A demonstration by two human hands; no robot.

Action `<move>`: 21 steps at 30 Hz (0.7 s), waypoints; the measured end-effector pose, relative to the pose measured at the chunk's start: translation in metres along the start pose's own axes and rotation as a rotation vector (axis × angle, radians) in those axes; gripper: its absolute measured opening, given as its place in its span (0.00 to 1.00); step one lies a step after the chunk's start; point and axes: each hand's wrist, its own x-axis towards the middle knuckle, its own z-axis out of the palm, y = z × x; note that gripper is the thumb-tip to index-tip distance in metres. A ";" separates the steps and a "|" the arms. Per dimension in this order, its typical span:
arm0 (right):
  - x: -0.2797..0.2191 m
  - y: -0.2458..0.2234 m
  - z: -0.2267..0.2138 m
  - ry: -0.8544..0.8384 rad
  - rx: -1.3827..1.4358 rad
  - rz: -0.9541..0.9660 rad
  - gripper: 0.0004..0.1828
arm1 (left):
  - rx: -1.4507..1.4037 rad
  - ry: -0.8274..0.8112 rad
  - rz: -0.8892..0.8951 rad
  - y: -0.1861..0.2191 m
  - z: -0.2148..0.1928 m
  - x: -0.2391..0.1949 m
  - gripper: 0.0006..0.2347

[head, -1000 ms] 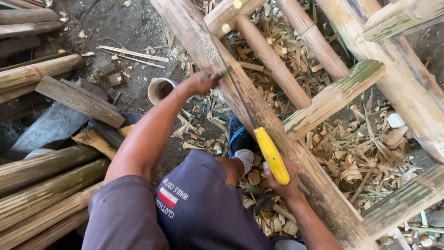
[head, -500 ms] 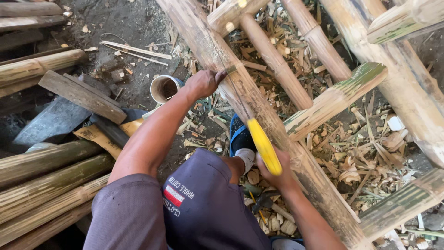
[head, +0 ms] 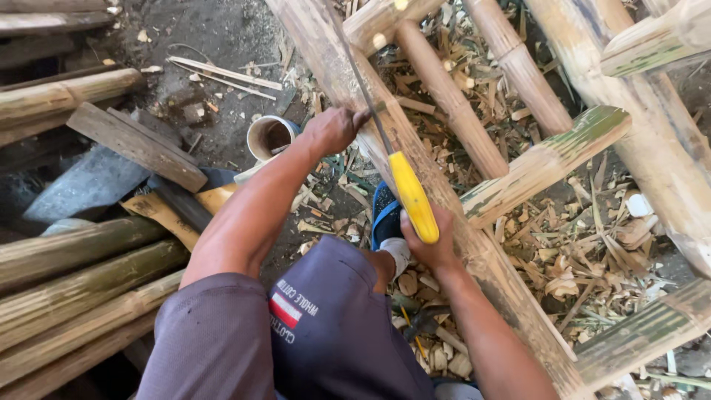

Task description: The person selects bamboo strips from a pile and moves to a bamboo frame. They cut the strips with a hand saw and hammer them into place on the frame to form a slatted structure.

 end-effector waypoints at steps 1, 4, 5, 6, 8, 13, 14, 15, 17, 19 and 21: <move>-0.004 -0.002 -0.002 0.006 -0.015 -0.069 0.05 | 0.017 0.001 0.013 0.000 -0.003 0.000 0.30; -0.055 -0.017 -0.045 -0.083 -0.099 -0.103 0.05 | -0.001 0.028 0.083 0.000 -0.008 0.001 0.25; -0.074 -0.023 -0.060 -0.067 -0.118 -0.133 0.11 | -0.021 0.037 0.110 -0.001 -0.007 0.001 0.23; -0.085 -0.027 -0.069 -0.051 -0.137 -0.163 0.18 | -0.015 0.048 0.102 -0.003 -0.005 0.003 0.25; -0.083 -0.027 -0.070 -0.042 -0.224 -0.224 0.16 | -0.009 0.069 0.075 -0.006 0.005 0.005 0.31; 0.035 -0.014 0.007 0.024 0.001 -0.103 0.06 | 0.093 -0.001 -0.029 -0.010 -0.004 0.014 0.27; 0.042 -0.019 0.009 0.059 0.015 -0.150 0.08 | 0.129 -0.017 -0.058 -0.012 -0.009 0.018 0.26; 0.040 -0.023 0.005 0.086 0.020 -0.188 0.10 | 0.200 0.005 -0.027 -0.014 -0.007 0.020 0.26; 0.022 -0.038 -0.015 0.121 -0.058 -0.254 0.13 | 0.346 0.057 0.033 -0.019 -0.012 0.029 0.25; -0.007 -0.053 -0.045 0.150 -0.197 -0.290 0.12 | 0.016 0.233 -0.041 -0.024 -0.028 0.036 0.25; -0.033 -0.062 -0.064 0.145 -0.196 -0.199 0.07 | -0.733 0.357 -0.112 -0.033 -0.040 0.028 0.19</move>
